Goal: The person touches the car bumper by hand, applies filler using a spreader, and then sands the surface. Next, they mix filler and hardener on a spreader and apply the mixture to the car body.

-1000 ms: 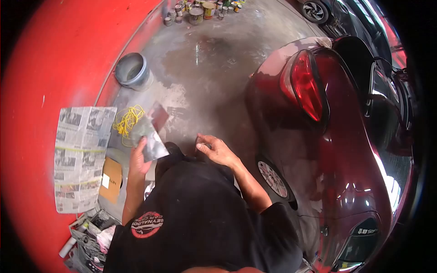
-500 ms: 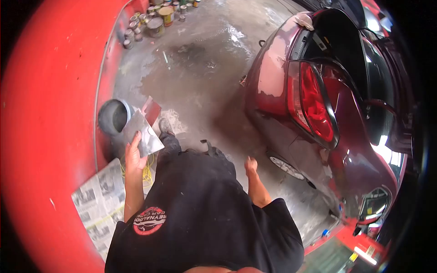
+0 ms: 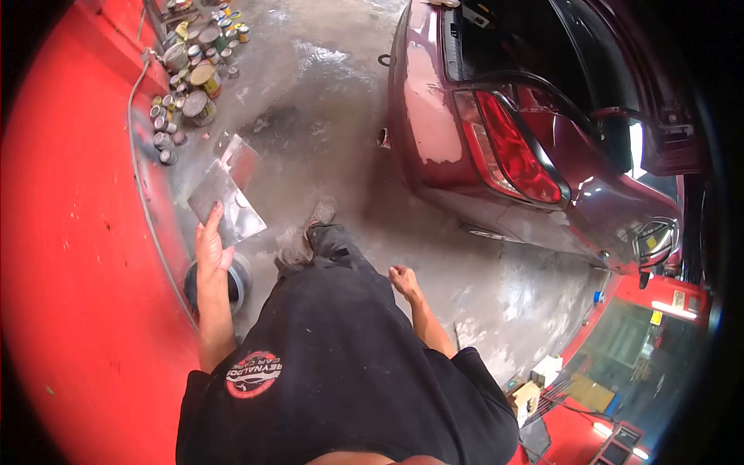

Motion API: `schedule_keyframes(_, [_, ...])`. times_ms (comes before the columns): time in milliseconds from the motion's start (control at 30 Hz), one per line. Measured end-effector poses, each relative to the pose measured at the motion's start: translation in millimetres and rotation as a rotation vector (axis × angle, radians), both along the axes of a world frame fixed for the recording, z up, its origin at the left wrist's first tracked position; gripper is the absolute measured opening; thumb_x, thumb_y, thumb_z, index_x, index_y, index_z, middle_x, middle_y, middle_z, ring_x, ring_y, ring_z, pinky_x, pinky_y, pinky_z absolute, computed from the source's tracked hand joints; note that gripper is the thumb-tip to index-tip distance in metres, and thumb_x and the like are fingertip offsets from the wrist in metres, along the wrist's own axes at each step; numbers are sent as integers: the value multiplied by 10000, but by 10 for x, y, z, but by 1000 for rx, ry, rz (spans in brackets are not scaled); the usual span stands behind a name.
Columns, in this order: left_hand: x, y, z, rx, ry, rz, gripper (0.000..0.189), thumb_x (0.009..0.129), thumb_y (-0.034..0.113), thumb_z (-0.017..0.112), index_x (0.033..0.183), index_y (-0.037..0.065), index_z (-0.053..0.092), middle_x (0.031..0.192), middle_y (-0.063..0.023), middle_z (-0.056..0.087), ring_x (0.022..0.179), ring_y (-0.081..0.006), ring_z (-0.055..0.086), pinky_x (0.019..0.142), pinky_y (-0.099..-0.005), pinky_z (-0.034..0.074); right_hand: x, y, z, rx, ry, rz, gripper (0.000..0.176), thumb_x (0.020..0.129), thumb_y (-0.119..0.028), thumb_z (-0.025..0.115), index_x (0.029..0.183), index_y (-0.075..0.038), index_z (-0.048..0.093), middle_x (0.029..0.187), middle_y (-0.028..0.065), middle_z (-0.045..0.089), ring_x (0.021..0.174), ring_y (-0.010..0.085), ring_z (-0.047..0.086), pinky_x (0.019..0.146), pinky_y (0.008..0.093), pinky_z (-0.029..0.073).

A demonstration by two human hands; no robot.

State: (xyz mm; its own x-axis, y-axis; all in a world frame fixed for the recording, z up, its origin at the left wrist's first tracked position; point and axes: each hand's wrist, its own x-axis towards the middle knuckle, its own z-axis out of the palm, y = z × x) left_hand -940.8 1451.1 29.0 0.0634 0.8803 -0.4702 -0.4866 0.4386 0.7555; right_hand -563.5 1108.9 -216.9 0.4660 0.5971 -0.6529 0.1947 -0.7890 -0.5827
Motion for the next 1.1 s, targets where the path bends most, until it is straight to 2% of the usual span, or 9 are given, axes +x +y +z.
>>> schedule_keyframes(67, [197,200,29,-14,17,-19,346,872,233,731,1171,91,630,1092,-27,666,1004,-177,634,892,-401,504,51,215,-241,113,41,-71,351,939,-302,585,1083,11,653,781,43,644,697,142,596,623,318,503])
schedule_keyframes(167, [380,459,-36,-71,62,3,328,880,216,719,1164,78,629,1066,-25,676,976,-181,647,880,-385,514,246,516,-401,88,96,-217,345,940,-306,573,1076,-1,659,781,57,650,670,138,605,577,313,492])
schedule_keyframes(267, [446,778,7,-14,13,-43,318,890,205,701,1163,58,625,1069,-34,672,982,-193,651,879,-394,526,411,829,-830,-124,-19,-248,347,939,-311,576,1096,-11,652,778,66,650,653,145,612,524,311,475])
schedule_keyframes(367, [334,1061,62,-99,137,-67,302,908,190,675,1176,62,619,1083,-43,671,989,-200,655,884,-396,533,357,1404,-575,-33,181,-530,368,937,-321,581,1134,-15,632,782,69,649,651,152,616,483,306,450])
schedule_keyframes(500, [428,1558,163,-61,82,-29,330,910,212,681,1196,66,606,1090,-54,683,981,-205,666,908,-399,529,272,2004,-576,86,259,-533,391,961,-342,563,1195,-31,605,831,72,668,684,166,630,510,294,434])
schedule_keyframes(633, [677,2006,58,-94,33,-48,297,930,204,655,1185,61,603,1095,-51,688,970,-190,671,878,-371,545,268,2307,-507,12,274,-570,381,975,-342,549,1203,-41,597,858,67,672,705,159,634,524,288,434])
schedule_keyframes(800, [1063,2567,-49,-107,59,-158,302,909,201,685,1177,76,624,1076,-44,692,974,-198,671,905,-401,530,262,2283,-515,-146,336,-723,376,982,-336,534,1218,-48,586,879,76,674,696,153,631,511,288,418])
schedule_keyframes(967, [1367,3377,-175,-155,79,-268,297,911,203,682,1174,75,627,1075,-40,688,970,-195,668,888,-395,533,140,2297,-580,-247,310,-868,382,991,-336,513,1240,-49,555,900,96,684,687,153,631,488,289,408])
schedule_keyframes(1100, [1544,4251,-388,-146,92,-350,290,916,213,672,1166,73,628,1069,-44,685,960,-195,668,871,-394,533,-24,2687,-641,-252,282,-1053,390,992,-333,507,1254,-45,538,914,108,688,666,156,627,459,294,398])
